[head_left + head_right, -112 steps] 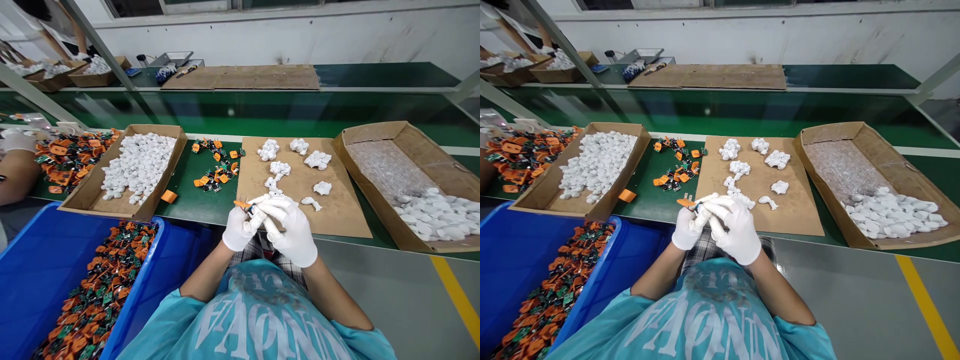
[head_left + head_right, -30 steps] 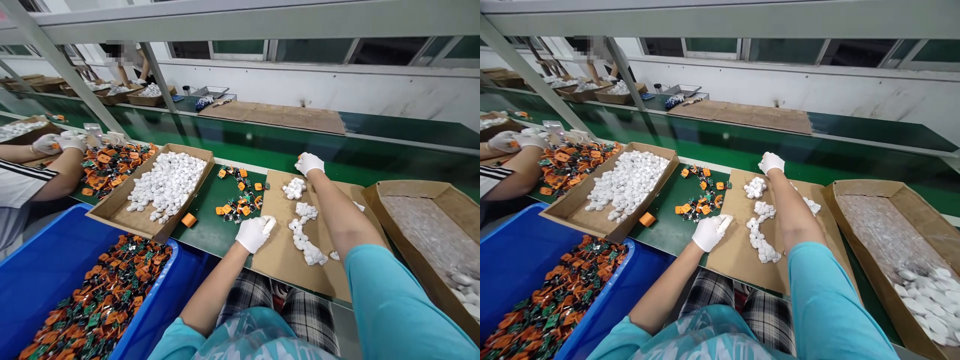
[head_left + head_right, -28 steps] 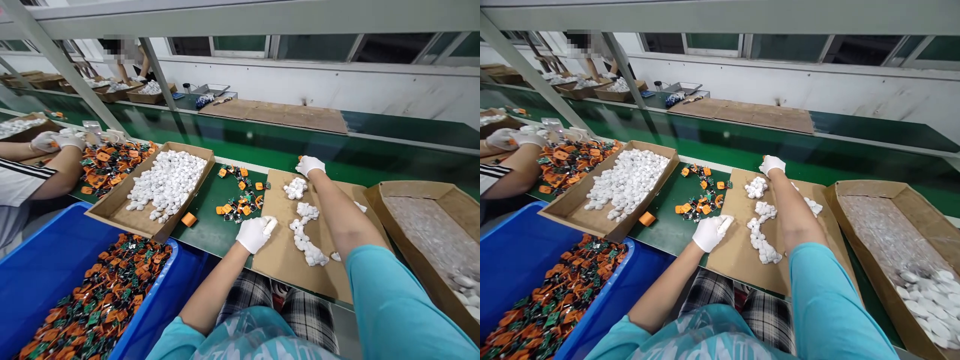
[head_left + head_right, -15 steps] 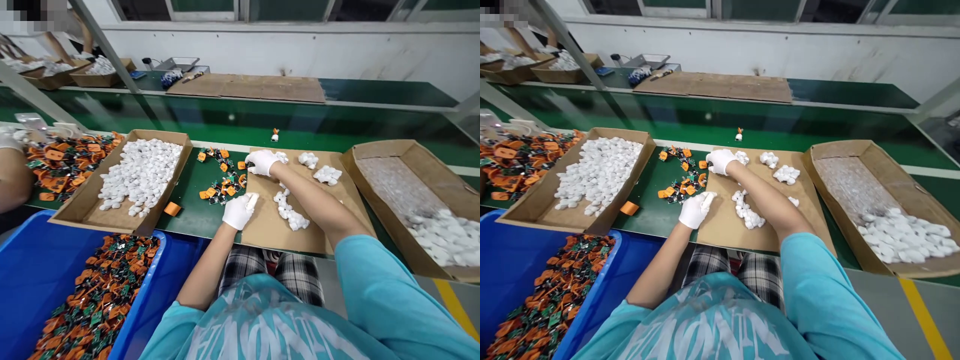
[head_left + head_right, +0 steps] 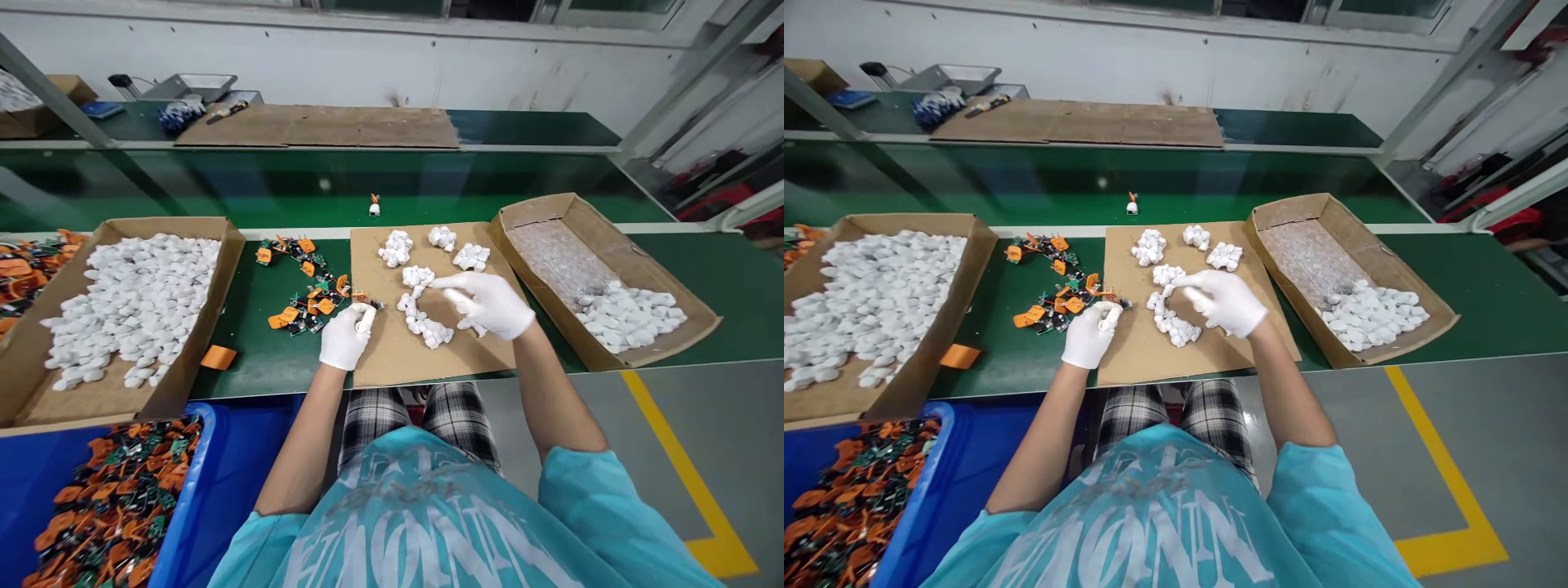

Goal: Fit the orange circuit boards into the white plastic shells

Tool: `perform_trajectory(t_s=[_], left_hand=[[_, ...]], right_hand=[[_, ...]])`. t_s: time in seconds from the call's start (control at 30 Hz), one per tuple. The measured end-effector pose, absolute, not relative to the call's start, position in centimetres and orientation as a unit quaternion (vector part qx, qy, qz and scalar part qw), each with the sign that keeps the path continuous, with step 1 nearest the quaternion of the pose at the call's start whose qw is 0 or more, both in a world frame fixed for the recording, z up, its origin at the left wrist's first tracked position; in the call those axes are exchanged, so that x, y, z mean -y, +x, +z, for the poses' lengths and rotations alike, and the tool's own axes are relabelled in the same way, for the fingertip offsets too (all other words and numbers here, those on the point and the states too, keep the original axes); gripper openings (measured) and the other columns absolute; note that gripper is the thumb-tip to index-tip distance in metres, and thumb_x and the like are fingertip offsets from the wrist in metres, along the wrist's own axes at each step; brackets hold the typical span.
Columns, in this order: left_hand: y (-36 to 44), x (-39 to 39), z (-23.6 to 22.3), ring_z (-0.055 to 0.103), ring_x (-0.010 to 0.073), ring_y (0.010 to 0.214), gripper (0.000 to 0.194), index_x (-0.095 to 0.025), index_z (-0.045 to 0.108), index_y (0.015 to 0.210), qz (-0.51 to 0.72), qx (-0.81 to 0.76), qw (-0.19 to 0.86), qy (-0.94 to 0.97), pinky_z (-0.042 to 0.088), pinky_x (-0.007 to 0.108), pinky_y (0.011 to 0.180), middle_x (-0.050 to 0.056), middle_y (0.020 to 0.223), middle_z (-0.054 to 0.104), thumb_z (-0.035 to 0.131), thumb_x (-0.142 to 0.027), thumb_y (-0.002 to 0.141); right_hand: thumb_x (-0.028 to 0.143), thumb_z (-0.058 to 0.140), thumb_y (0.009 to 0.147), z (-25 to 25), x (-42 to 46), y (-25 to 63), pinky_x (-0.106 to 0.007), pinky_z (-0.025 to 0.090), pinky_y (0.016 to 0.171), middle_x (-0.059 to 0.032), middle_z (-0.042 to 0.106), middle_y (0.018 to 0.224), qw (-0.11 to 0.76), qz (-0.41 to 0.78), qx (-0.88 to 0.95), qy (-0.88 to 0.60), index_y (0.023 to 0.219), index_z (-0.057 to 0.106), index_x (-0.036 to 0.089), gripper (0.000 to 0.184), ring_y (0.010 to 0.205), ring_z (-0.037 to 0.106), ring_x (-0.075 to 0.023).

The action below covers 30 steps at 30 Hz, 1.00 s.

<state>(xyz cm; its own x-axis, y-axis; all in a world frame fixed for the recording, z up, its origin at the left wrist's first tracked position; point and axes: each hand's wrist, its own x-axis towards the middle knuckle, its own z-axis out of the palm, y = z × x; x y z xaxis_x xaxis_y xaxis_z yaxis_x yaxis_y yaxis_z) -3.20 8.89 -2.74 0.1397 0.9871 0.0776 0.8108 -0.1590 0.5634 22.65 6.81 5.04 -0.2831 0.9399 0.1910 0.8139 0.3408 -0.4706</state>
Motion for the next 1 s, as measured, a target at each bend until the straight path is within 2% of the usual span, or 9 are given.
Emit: perform_trajectory(t_s=[0.1,0.27,0.33,0.47,0.57,0.67,0.8,0.87,1.0], left_hand=[[-3.1,-8.9,-3.1,0.068,0.0197,0.083,0.023,-0.021,0.068,0.1,0.242,-0.614,0.205,0.723,0.045,0.025,0.069,0.006,0.091,0.074,0.052,-0.025,0.084],[-2.9,-8.7,-3.0,0.066,0.019,0.073,0.024,-0.017,0.069,0.097,0.289,-0.621,0.204,0.699,0.045,0.027,0.067,0.008,0.084,0.073,0.054,-0.029,0.084],[-2.6,-8.2,-2.4,0.066,0.0187,0.07,0.025,-0.016,0.07,0.097,0.302,-0.619,0.212,0.693,0.045,0.027,0.066,0.008,0.082,0.073,0.055,-0.03,0.084],[-0.7,-6.2,-0.2,0.065,0.0162,0.066,0.029,-0.019,0.071,0.092,0.314,-0.565,0.282,0.709,0.047,0.025,0.065,0.004,0.077,0.073,0.056,-0.042,0.084],[1.7,-4.6,1.0,0.065,0.0146,0.064,0.034,-0.022,0.07,0.098,0.272,-0.481,0.392,0.736,0.047,0.023,0.061,0.001,0.078,0.073,0.061,-0.049,0.079],[3.6,-4.2,0.9,0.063,0.0128,0.059,0.035,-0.02,0.068,0.098,0.296,-0.448,0.509,0.673,0.045,0.022,0.055,0.001,0.074,0.071,0.064,-0.047,0.076],[4.1,-4.7,0.1,0.054,0.0095,0.045,0.044,-0.015,0.063,0.088,0.366,-0.422,0.647,0.519,0.041,0.021,0.044,0.001,0.06,0.067,0.07,-0.052,0.066],[4.0,-4.9,0.0,0.055,0.0096,0.043,0.048,-0.014,0.06,0.084,0.386,-0.41,0.675,0.476,0.041,0.02,0.042,0.001,0.057,0.067,0.075,-0.053,0.06],[3.8,-4.7,-0.1,0.061,0.0108,0.049,0.051,-0.015,0.057,0.08,0.417,-0.408,0.692,0.426,0.046,0.02,0.045,0.002,0.061,0.069,0.081,-0.052,0.054]], right_hand=[[0.027,0.053,0.087,3.1,-4.2,26.3,-0.035,0.053,0.076,-0.0057,0.072,0.1,0.245,0.141,0.714,-0.64,0.107,0.071,0.023,0.028,0.088,0.068,-0.0236],[0.024,0.065,0.076,-1.4,-1.7,26.4,-0.042,0.053,0.082,-0.0101,0.07,0.101,0.24,0.108,0.703,-0.661,0.095,0.072,0.021,0.021,0.097,0.064,-0.0282],[0.026,0.063,0.077,-2.2,-1.3,25.6,-0.038,0.054,0.076,-0.0088,0.07,0.092,0.298,0.112,0.668,-0.673,0.088,0.071,0.02,0.014,0.086,0.064,-0.0241],[0.033,0.063,0.081,-1.5,-0.4,23.6,-0.028,0.05,0.058,-0.0026,0.066,0.076,0.382,0.158,0.624,-0.663,0.097,0.068,0.021,0.021,0.058,0.057,-0.0142],[0.029,0.062,0.082,-0.5,0.0,22.0,-0.029,0.05,0.063,-0.0029,0.066,0.078,0.375,0.157,0.677,-0.613,0.1,0.069,0.024,0.021,0.064,0.06,-0.0155],[0.026,0.061,0.082,-0.1,-0.1,20.8,-0.03,0.052,0.068,-0.0035,0.067,0.083,0.392,0.181,0.688,-0.584,0.102,0.07,0.025,0.022,0.071,0.062,-0.0169],[0.031,0.069,0.077,-0.7,-0.3,19.8,-0.034,0.055,0.08,-0.007,0.067,0.108,0.455,0.276,0.644,-0.55,0.122,0.061,0.024,0.046,0.091,0.066,-0.0205],[0.03,0.071,0.075,-1.1,-0.4,19.5,-0.035,0.055,0.084,-0.008,0.066,0.116,0.471,0.314,0.621,-0.542,0.126,0.058,0.023,0.053,0.098,0.065,-0.022],[0.034,0.068,0.077,-1.6,-0.5,18.6,-0.035,0.057,0.08,-0.0084,0.068,0.114,0.531,0.341,0.539,-0.557,0.121,0.061,0.023,0.046,0.092,0.067,-0.0201]])
